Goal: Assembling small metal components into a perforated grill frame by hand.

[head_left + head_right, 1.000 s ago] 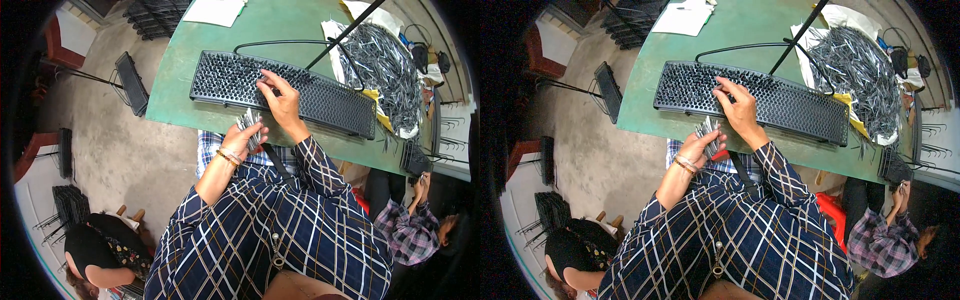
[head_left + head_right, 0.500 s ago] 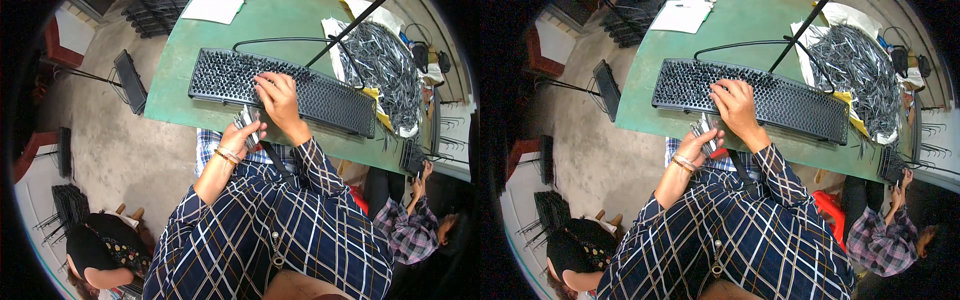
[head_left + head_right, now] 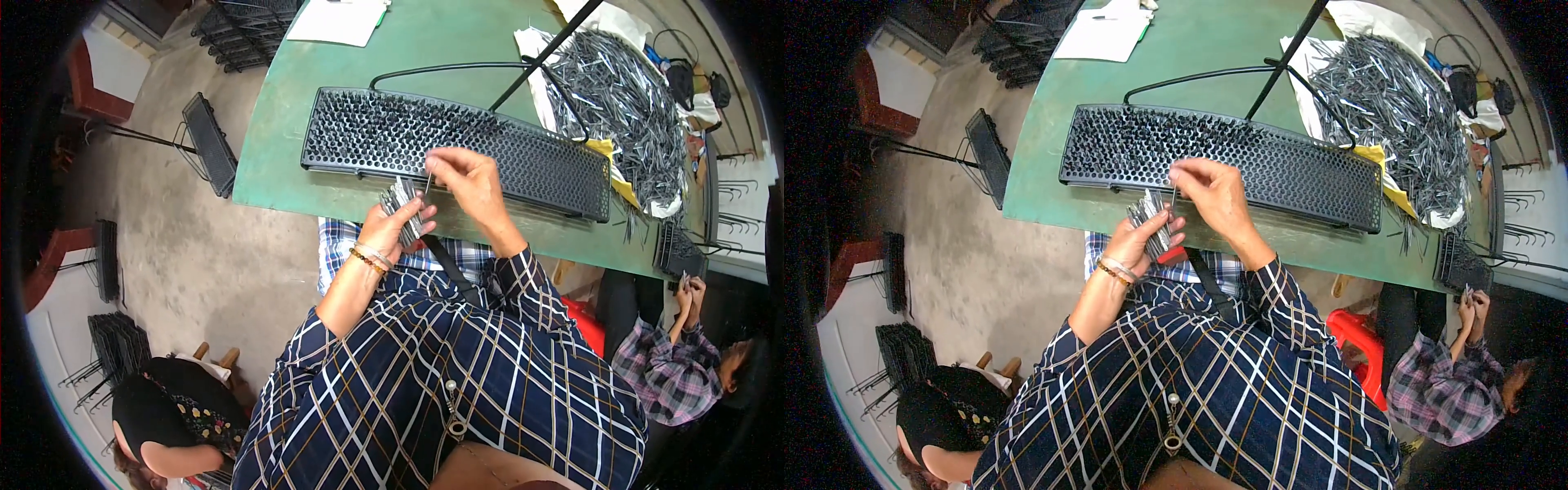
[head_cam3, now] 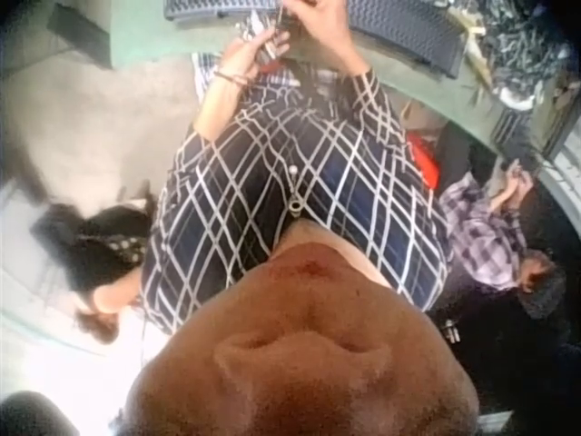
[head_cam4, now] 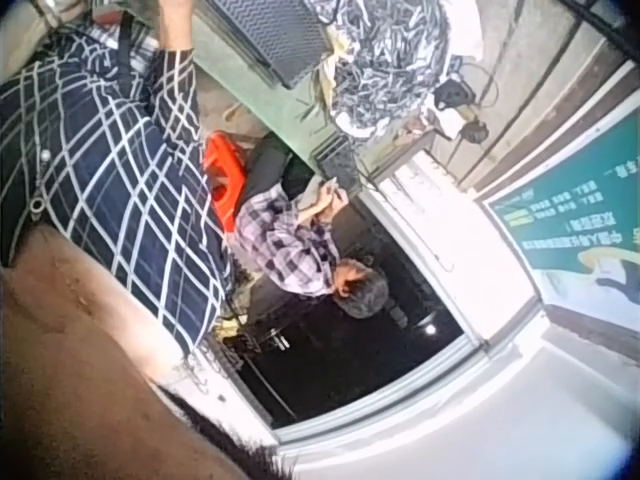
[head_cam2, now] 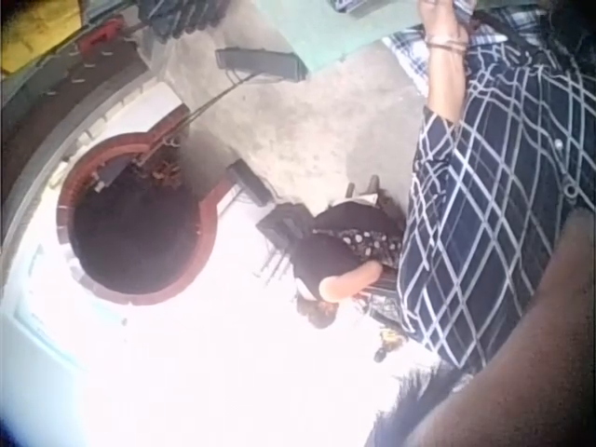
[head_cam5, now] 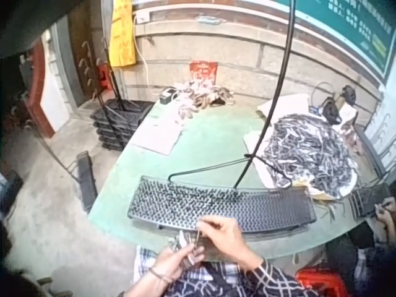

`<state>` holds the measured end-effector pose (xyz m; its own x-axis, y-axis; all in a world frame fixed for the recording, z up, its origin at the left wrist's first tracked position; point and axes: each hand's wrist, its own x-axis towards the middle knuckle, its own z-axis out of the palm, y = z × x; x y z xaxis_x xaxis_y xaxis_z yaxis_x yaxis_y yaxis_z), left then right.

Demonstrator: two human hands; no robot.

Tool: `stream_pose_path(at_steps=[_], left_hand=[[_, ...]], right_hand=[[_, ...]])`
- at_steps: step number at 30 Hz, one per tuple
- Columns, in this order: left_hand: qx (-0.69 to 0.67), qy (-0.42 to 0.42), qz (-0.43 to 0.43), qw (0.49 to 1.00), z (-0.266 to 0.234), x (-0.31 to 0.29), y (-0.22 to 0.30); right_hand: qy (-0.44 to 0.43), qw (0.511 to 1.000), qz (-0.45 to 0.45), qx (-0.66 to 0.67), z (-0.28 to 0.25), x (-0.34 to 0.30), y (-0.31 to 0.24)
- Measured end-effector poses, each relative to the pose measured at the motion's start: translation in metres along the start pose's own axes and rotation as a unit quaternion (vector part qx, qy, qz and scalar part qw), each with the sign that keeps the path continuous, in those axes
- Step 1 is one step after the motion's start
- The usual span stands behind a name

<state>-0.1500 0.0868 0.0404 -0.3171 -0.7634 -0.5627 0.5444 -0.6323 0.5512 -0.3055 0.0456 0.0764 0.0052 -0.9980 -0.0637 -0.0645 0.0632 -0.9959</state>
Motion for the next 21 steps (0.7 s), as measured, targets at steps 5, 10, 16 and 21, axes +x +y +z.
stream_pose_path(at_steps=[5, 10, 16, 21], left_hand=[[0.008, 0.004, -0.033, 0.999, 0.004, 0.001, 0.003], [0.019, -0.010, -0.037, 0.999, -0.003, 0.003, 0.001], [0.024, -0.012, -0.021, 0.999, -0.006, 0.001, -0.001], [0.026, -0.014, -0.013, 0.999, -0.003, 0.000, 0.000]], right_hand=[[0.092, 0.980, -0.159, -0.082, 0.006, 0.020, 0.003], [0.103, 0.958, -0.222, -0.150, 0.013, 0.030, 0.013], [0.112, 0.920, -0.300, -0.228, 0.015, 0.029, 0.016], [0.074, 0.857, -0.375, -0.345, 0.013, 0.026, 0.024]])
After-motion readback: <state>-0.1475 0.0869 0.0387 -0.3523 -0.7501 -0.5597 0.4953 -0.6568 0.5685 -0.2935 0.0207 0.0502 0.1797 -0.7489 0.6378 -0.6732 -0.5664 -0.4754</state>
